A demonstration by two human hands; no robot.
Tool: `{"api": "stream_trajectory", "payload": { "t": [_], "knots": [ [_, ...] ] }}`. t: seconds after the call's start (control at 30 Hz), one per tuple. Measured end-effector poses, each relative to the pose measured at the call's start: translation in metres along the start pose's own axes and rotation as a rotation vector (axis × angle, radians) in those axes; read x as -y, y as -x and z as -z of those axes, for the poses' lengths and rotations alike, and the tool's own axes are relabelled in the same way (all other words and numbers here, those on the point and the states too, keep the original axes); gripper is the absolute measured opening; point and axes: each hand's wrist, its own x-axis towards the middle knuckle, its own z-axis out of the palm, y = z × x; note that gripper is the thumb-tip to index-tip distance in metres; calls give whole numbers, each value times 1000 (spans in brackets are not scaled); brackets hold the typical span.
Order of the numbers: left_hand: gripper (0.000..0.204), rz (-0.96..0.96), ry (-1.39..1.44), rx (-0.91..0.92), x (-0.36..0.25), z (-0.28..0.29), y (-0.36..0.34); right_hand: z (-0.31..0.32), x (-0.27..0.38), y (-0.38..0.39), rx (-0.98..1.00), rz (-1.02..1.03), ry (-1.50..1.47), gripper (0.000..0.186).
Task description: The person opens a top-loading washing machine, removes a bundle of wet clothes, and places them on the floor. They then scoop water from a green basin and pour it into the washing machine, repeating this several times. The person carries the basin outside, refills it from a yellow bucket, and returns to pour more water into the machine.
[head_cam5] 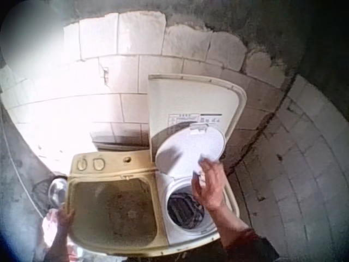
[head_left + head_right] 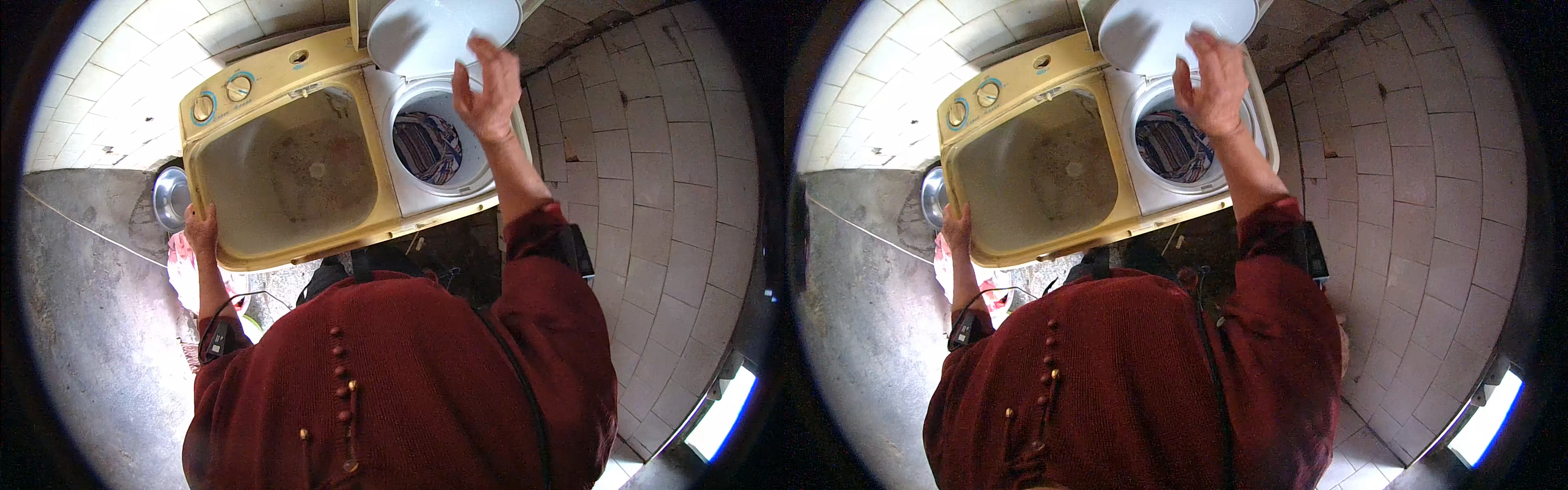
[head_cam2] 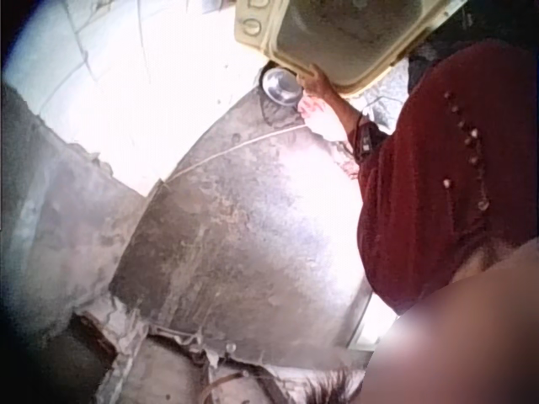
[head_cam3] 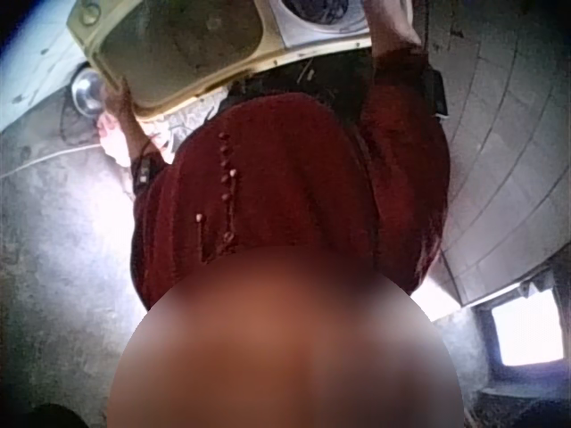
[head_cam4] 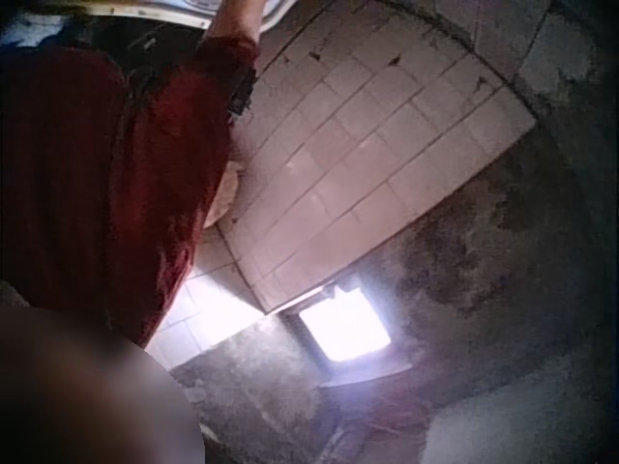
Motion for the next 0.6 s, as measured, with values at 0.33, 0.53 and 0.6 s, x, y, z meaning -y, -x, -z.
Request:
{"api": "stream_trajectory", "payload": {
  "t": [0.33,0.53,0.6],
  "knots": [
    [52,-7,-73,-48,-13,6,4,-101,-35,178,1699,-555,-350,46],
    [49,154,-43,-62,-27,10,9,-187,-39,282,1969,-357,-204,48],
    [51,157,-92,-71,-32,11,9,-208,-37,304,1992,-368,-155,45]
  ]
}}
